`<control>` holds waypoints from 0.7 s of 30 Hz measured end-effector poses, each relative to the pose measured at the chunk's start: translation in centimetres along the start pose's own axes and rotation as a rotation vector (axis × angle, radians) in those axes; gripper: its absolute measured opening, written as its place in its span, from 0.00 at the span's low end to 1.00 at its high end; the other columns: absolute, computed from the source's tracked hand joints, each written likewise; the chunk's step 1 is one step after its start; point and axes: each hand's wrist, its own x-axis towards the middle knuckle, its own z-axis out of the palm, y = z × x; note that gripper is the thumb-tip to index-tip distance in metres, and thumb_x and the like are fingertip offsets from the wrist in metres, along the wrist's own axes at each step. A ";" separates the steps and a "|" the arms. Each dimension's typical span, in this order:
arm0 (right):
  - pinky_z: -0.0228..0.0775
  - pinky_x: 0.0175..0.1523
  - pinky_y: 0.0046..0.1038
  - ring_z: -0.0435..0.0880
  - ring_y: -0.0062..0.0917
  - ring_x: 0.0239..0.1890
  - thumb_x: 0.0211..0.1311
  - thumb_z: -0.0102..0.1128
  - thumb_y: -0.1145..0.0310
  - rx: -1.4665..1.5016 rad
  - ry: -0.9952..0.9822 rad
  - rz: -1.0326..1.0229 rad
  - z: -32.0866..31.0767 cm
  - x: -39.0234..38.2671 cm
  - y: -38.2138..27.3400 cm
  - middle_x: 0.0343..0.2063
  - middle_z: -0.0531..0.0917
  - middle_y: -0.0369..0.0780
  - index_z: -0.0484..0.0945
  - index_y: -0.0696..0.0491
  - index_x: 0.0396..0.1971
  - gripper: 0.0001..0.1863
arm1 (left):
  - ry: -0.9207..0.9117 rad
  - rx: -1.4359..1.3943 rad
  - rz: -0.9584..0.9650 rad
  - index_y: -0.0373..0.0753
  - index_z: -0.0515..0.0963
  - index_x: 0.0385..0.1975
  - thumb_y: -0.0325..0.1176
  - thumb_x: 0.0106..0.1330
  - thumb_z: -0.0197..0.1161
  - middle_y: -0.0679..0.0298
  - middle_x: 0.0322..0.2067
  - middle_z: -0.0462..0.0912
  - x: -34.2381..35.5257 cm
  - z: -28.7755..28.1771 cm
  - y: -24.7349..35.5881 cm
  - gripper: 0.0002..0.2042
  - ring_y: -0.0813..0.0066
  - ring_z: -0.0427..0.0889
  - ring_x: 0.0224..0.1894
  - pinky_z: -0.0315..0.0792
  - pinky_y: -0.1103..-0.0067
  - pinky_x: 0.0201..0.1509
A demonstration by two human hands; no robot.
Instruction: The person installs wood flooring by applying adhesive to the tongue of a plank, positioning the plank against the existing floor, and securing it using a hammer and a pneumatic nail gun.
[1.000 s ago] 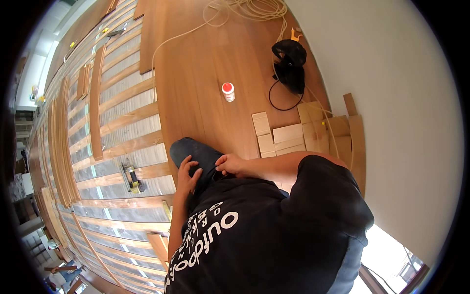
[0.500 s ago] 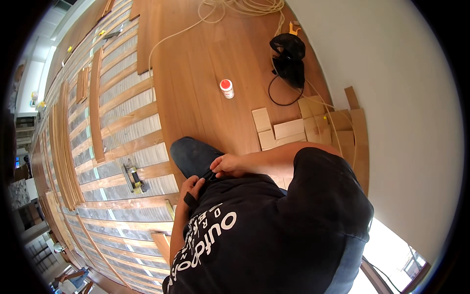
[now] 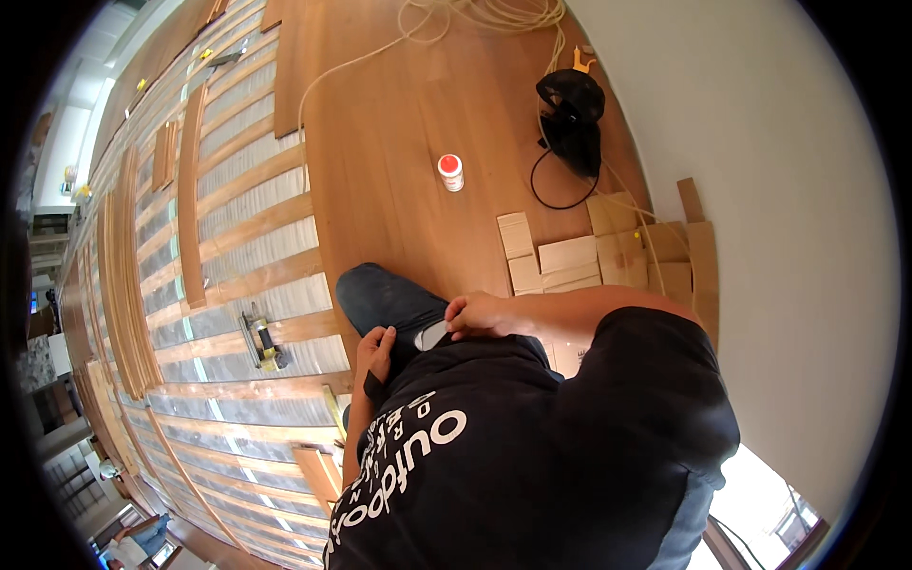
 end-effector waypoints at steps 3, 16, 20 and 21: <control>0.83 0.38 0.24 0.88 0.23 0.36 0.64 0.70 0.75 -0.112 0.062 0.175 -4.0 -3.3 -1.2 0.36 0.85 0.36 0.77 0.50 0.41 0.11 | -0.110 0.221 -0.077 0.35 0.75 0.24 0.43 0.76 0.62 0.71 0.20 0.69 0.5 -1.0 1.2 0.20 0.84 0.67 0.26 0.62 0.79 0.30; 0.73 0.63 0.38 0.79 0.40 0.62 0.56 0.80 0.58 -0.791 0.140 -0.227 -2.0 -6.4 -0.8 0.57 0.80 0.52 0.69 0.59 0.64 0.40 | 0.021 0.259 -0.111 0.32 0.81 0.40 0.41 0.76 0.61 0.63 0.30 0.83 -1.2 -9.1 -3.0 0.15 0.76 0.80 0.33 0.74 0.77 0.40; 0.74 0.55 0.34 0.81 0.35 0.53 0.56 0.81 0.55 -0.892 0.152 -0.292 -4.3 -7.8 -0.6 0.51 0.82 0.48 0.71 0.57 0.63 0.40 | -0.074 0.254 -0.124 0.32 0.81 0.44 0.39 0.76 0.61 0.63 0.32 0.84 -1.3 -9.2 -3.1 0.14 0.76 0.81 0.36 0.75 0.78 0.42; 0.74 0.52 0.34 0.80 0.35 0.54 0.56 0.81 0.56 -0.747 0.128 -0.110 -4.7 -8.9 -1.2 0.52 0.81 0.48 0.73 0.58 0.62 0.39 | -0.049 0.200 -0.136 0.32 0.81 0.45 0.39 0.77 0.61 0.62 0.34 0.85 -1.5 -10.1 -3.8 0.14 0.75 0.82 0.37 0.76 0.78 0.44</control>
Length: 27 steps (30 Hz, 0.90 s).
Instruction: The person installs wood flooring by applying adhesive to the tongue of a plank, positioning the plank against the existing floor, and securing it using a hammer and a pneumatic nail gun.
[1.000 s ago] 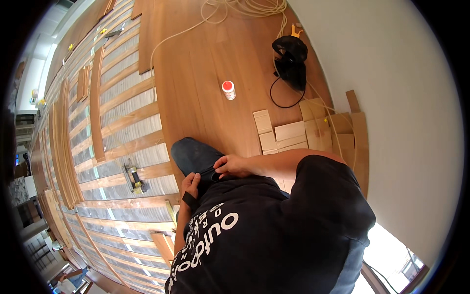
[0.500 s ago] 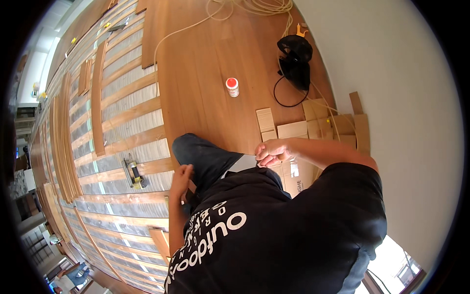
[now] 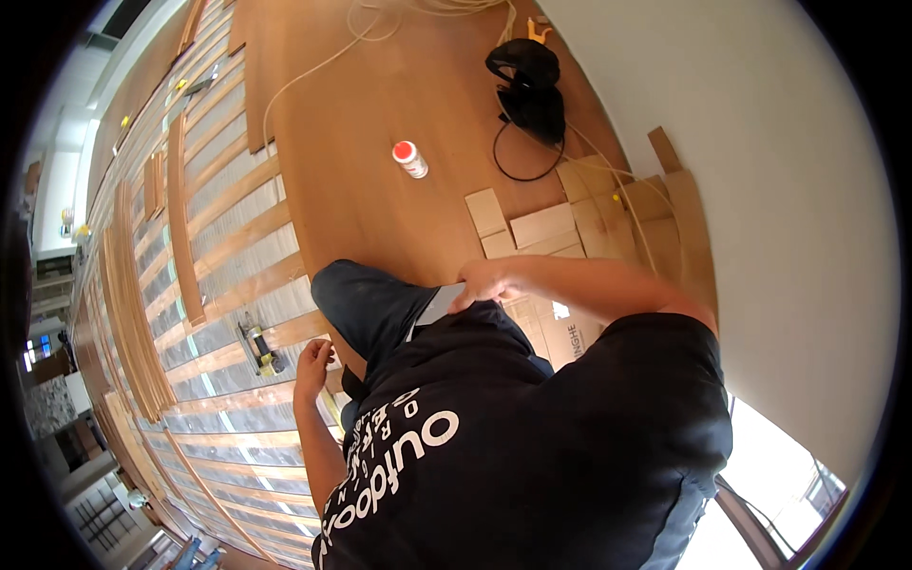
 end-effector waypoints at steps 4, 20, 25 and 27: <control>0.67 0.35 0.27 0.77 0.21 0.36 0.59 0.80 0.61 0.326 -0.100 0.238 -1.4 -2.3 4.9 0.32 0.79 0.34 0.79 0.51 0.42 0.18 | 0.047 0.128 -0.045 0.33 0.80 0.46 0.38 0.78 0.60 0.64 0.35 0.84 -0.9 -0.9 -3.4 0.13 0.76 0.81 0.36 0.76 0.78 0.41; 0.79 0.45 0.34 0.87 0.31 0.40 0.67 0.63 0.58 -0.193 0.997 -0.220 -28.0 -4.0 12.9 0.38 0.89 0.47 0.85 0.63 0.46 0.21 | 0.182 0.354 -0.324 0.37 0.85 0.43 0.47 0.72 0.58 0.47 0.41 0.88 -10.1 -0.2 -18.4 0.19 0.45 0.85 0.46 0.77 0.61 0.53; 0.80 0.45 0.33 0.87 0.33 0.41 0.71 0.59 0.58 -0.523 0.943 -0.036 -32.0 8.6 13.7 0.40 0.90 0.47 0.85 0.64 0.47 0.22 | 0.049 0.568 -0.275 0.36 0.85 0.43 0.47 0.75 0.50 0.43 0.45 0.86 -8.4 1.8 -17.9 0.22 0.42 0.84 0.49 0.77 0.56 0.55; 0.80 0.45 0.34 0.87 0.33 0.41 0.71 0.59 0.58 -0.640 0.935 -0.084 -30.1 15.2 11.3 0.40 0.89 0.47 0.84 0.64 0.47 0.21 | 0.080 0.435 -0.398 0.40 0.85 0.42 0.45 0.72 0.53 0.46 0.43 0.87 -8.7 1.7 -15.3 0.17 0.43 0.85 0.49 0.78 0.56 0.53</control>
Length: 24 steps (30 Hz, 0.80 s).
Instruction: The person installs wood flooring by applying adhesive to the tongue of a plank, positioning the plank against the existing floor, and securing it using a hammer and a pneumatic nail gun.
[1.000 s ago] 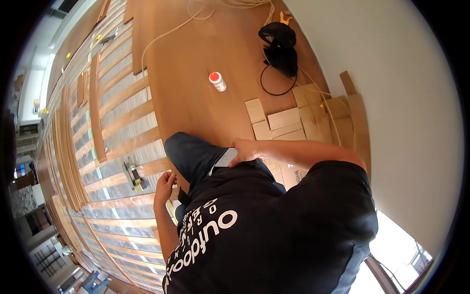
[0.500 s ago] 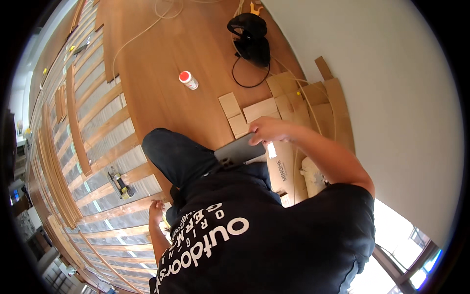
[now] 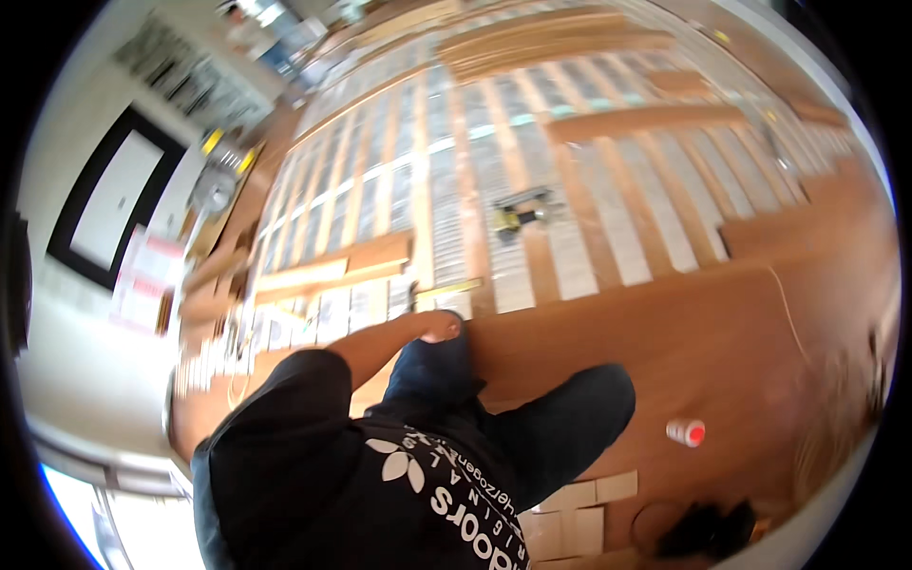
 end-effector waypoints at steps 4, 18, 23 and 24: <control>0.80 0.46 0.34 0.87 0.34 0.42 0.70 0.60 0.59 -0.062 -0.068 -0.116 7.3 -1.0 -8.9 0.40 0.89 0.48 0.84 0.64 0.47 0.21 | 0.164 -0.113 -0.169 0.43 0.85 0.43 0.44 0.70 0.56 0.50 0.44 0.88 -6.7 1.5 -4.9 0.15 0.46 0.85 0.51 0.77 0.56 0.54; 0.78 0.48 0.34 0.86 0.36 0.44 0.69 0.61 0.61 -0.065 -0.051 -0.147 13.8 -1.6 -15.3 0.41 0.88 0.48 0.83 0.63 0.47 0.19 | 0.128 -0.126 -0.247 0.46 0.85 0.45 0.46 0.71 0.60 0.54 0.45 0.88 -7.3 2.9 -5.5 0.14 0.52 0.85 0.51 0.77 0.62 0.55; 0.78 0.49 0.34 0.85 0.37 0.45 0.69 0.62 0.62 -0.058 -0.045 -0.154 14.5 -2.0 -15.5 0.42 0.87 0.48 0.82 0.63 0.47 0.19 | 0.158 -0.121 -0.225 0.45 0.85 0.46 0.45 0.70 0.59 0.54 0.46 0.88 -6.2 1.3 -5.0 0.14 0.52 0.85 0.52 0.77 0.62 0.56; 0.78 0.49 0.35 0.85 0.37 0.45 0.69 0.62 0.62 -0.056 -0.045 -0.156 14.6 -2.0 -15.6 0.42 0.87 0.48 0.82 0.63 0.47 0.19 | 0.170 -0.142 -0.222 0.45 0.85 0.46 0.44 0.69 0.59 0.54 0.47 0.88 -5.9 0.8 -4.8 0.15 0.51 0.85 0.53 0.77 0.62 0.57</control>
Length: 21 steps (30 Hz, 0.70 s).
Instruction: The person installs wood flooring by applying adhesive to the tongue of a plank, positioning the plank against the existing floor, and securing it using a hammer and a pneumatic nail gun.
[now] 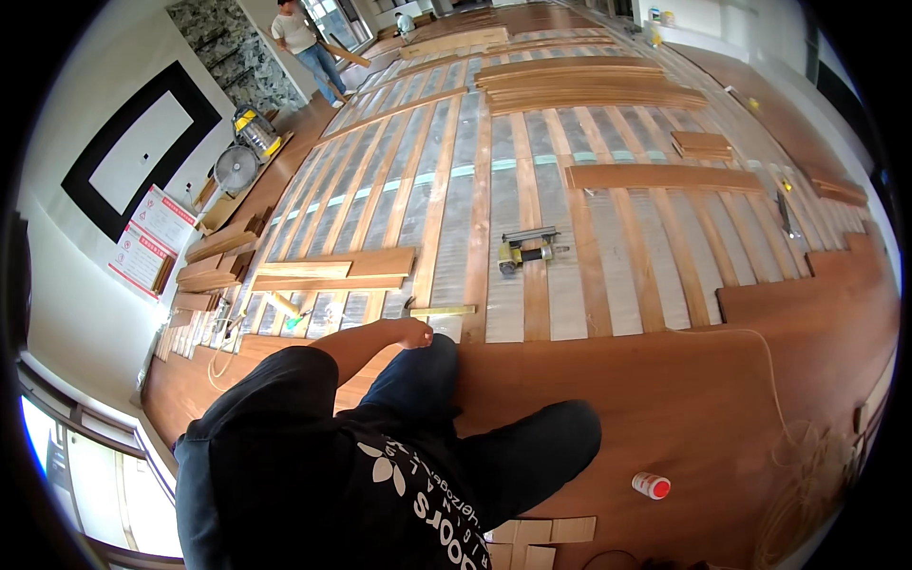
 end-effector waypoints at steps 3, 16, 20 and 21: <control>0.78 0.50 0.35 0.85 0.37 0.45 0.68 0.62 0.62 -0.005 0.005 0.000 0.2 -0.4 0.0 0.42 0.87 0.49 0.82 0.63 0.47 0.18 | -0.003 -0.030 -0.008 0.45 0.85 0.47 0.45 0.69 0.59 0.54 0.48 0.88 0.0 -0.5 0.9 0.15 0.53 0.85 0.54 0.77 0.62 0.57; 0.76 0.52 0.35 0.84 0.39 0.47 0.67 0.64 0.64 -0.042 0.051 -0.064 1.5 -4.3 -0.3 0.43 0.86 0.49 0.81 0.63 0.48 0.17 | 0.076 -0.068 -0.036 0.45 0.85 0.46 0.46 0.69 0.57 0.54 0.51 0.87 -2.9 3.1 -1.9 0.16 0.50 0.84 0.56 0.76 0.61 0.59; 0.76 0.53 0.35 0.84 0.40 0.48 0.67 0.64 0.65 -0.064 0.062 -0.127 3.2 -8.0 -0.2 0.43 0.86 0.49 0.80 0.62 0.48 0.17 | 0.108 -0.174 -0.024 0.44 0.85 0.46 0.46 0.69 0.57 0.53 0.50 0.87 -4.6 4.8 -4.6 0.16 0.49 0.84 0.55 0.76 0.61 0.58; 0.76 0.53 0.35 0.83 0.40 0.48 0.67 0.64 0.65 -0.076 0.066 -0.141 3.5 -8.9 0.1 0.43 0.86 0.49 0.80 0.62 0.48 0.17 | 0.117 -0.188 -0.021 0.44 0.85 0.46 0.46 0.69 0.57 0.53 0.50 0.87 -4.7 5.3 -4.7 0.16 0.49 0.84 0.55 0.76 0.61 0.58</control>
